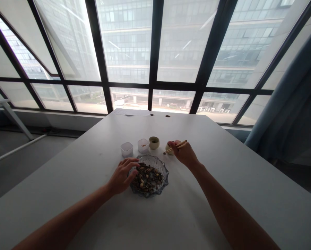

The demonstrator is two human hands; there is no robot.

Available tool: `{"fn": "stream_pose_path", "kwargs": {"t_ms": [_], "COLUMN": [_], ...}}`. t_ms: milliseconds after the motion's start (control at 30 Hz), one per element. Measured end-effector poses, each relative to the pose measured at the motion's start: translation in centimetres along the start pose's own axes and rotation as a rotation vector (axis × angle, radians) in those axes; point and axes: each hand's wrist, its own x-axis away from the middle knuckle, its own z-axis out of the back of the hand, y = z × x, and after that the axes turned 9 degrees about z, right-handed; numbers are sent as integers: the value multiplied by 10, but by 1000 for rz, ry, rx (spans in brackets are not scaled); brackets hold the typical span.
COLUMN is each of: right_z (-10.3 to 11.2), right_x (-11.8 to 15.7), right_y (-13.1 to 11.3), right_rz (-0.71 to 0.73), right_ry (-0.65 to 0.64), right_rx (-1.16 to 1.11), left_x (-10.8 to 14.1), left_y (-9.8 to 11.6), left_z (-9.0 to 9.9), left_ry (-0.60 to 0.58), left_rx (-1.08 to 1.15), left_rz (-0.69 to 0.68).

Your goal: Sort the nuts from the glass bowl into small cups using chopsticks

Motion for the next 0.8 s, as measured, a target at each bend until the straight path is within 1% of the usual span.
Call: {"fn": "stream_pose_path", "kwargs": {"t_ms": [67, 167, 267, 567, 667, 800], "right_z": [0, 0, 0, -8, -10, -9], "right_x": [0, -1, -1, 2, 3, 3], "right_y": [2, 6, 9, 17, 18, 18], "right_rz": [-20, -91, -135, -182, -198, -184], "right_ry": [-4, -20, -11, 28, 25, 17], "right_rx": [-35, -114, -165, -352, -373, -369], "left_x": [0, 1, 1, 1, 1, 2], "left_y": [0, 1, 1, 4, 4, 4], "left_z": [-2, -5, -6, -7, -7, -8], "left_ry": [12, 21, 20, 27, 31, 29], "left_rx": [-12, -18, -20, -27, -15, -9], "left_rz": [5, 6, 10, 28, 35, 36]}}
